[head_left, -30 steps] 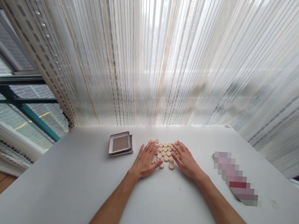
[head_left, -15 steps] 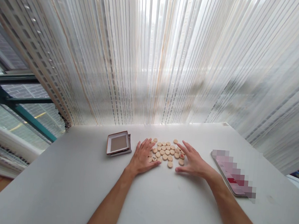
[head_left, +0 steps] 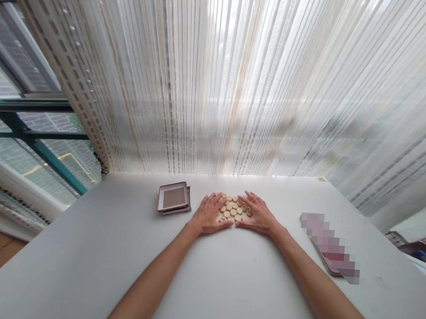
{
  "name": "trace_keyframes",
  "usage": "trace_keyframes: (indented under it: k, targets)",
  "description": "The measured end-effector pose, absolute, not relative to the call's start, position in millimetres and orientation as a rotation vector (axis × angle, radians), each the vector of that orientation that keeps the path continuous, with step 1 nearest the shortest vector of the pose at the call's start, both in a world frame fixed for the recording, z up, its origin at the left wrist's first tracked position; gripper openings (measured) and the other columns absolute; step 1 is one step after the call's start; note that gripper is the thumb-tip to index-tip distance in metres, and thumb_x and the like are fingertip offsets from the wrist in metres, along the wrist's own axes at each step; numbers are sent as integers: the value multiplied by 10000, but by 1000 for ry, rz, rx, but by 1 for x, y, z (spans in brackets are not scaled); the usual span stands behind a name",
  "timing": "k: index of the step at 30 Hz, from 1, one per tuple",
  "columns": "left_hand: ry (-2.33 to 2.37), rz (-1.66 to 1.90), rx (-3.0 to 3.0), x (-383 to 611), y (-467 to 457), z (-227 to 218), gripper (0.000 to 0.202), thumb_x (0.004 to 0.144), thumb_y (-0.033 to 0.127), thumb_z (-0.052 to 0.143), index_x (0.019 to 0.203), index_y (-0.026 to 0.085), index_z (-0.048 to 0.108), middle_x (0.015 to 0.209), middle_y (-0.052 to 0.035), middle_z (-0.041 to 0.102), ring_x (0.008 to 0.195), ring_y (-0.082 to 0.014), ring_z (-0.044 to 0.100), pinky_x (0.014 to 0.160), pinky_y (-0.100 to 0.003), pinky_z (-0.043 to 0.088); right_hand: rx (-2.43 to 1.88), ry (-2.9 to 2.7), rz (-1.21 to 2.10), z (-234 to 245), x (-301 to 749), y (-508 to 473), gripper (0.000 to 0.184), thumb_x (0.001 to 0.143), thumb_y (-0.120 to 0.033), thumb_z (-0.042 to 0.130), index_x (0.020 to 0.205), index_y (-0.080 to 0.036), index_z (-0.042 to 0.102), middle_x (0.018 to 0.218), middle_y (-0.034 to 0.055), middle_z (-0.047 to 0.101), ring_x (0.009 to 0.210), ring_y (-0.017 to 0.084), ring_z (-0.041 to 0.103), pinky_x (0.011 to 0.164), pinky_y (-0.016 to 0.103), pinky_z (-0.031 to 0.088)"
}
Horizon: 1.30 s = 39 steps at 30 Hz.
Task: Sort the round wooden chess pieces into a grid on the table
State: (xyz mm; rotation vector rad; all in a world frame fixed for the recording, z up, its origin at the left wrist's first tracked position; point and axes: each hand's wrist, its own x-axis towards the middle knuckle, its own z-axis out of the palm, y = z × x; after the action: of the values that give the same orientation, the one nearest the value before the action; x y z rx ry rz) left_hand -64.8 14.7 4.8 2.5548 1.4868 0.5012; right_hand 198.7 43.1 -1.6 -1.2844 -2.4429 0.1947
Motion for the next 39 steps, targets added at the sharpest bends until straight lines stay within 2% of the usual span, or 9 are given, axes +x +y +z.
trace_keyframes:
  k: [6, 10, 14, 27, 31, 33, 35, 39]
  targets:
    - [1449, 529, 2567, -64, 31, 9, 893, 762, 812, 501, 1467, 273, 405, 1585, -76, 333, 1465, -317, 275, 1216, -512, 178, -1225, -2484, 182, 0, 191, 61, 923, 710, -769, 632, 1489, -323, 415, 1574, 80, 357, 1436, 340, 310, 1154, 521, 282]
    - [1451, 540, 2568, -64, 36, 7, 812, 816, 770, 474, 1469, 293, 401, 1580, -50, 348, 1463, -292, 285, 1220, -498, 174, -1217, -2478, 182, 0, 190, 66, 908, 721, -772, 617, 1487, -328, 417, 1565, 66, 379, 1439, 332, 311, 1155, 515, 286]
    - [1470, 527, 2560, -63, 41, 6, 730, 868, 734, 419, 1468, 318, 400, 1586, -33, 340, 1464, -296, 281, 1206, -530, 184, -1242, -2463, 186, -2, 190, 70, 913, 715, -790, 607, 1484, -331, 425, 1559, 60, 392, 1438, 340, 313, 1151, 528, 292]
    - [1468, 500, 2572, -62, 54, 8, 696, 906, 698, 376, 1473, 295, 389, 1580, -42, 354, 1464, -288, 281, 1206, -537, 172, -1275, -2446, 192, 0, 186, 80, 906, 739, -800, 569, 1487, -310, 423, 1561, 76, 387, 1437, 353, 308, 1151, 538, 282]
    - [1504, 643, 2567, -63, 54, 4, 658, 934, 647, 392, 1460, 251, 405, 1557, -72, 388, 1446, -290, 314, 1197, -520, 217, -1208, -2317, 208, -3, 188, 81, 847, 756, -762, 598, 1448, -288, 478, 1563, 70, 381, 1461, 342, 253, 1163, 534, 273]
    - [1514, 812, 2569, -64, 54, 3, 596, 952, 594, 419, 1409, 214, 461, 1502, -98, 455, 1405, -278, 379, 1184, -491, 266, -1192, -2138, 222, -6, 191, 81, 726, 831, -708, 558, 1406, -266, 522, 1538, 77, 416, 1449, 321, 281, 1169, 523, 276]
    - [1509, 967, 2565, -66, 53, 3, 486, 977, 517, 429, 1332, 198, 522, 1415, -106, 533, 1343, -253, 452, 1153, -453, 336, -1217, -1985, 229, -8, 195, 81, 622, 932, -641, 441, 1388, -229, 531, 1501, 106, 453, 1421, 301, 331, 1167, 518, 285]
    - [1528, 1086, 2543, -66, 41, 4, 333, 999, 404, 431, 1224, 200, 568, 1299, -110, 594, 1258, -243, 520, 1063, -434, 442, -1271, -1834, 250, -14, 205, 71, 561, 1023, -519, 242, 1378, -179, 512, 1409, 158, 526, 1349, 295, 428, 1129, 541, 336]
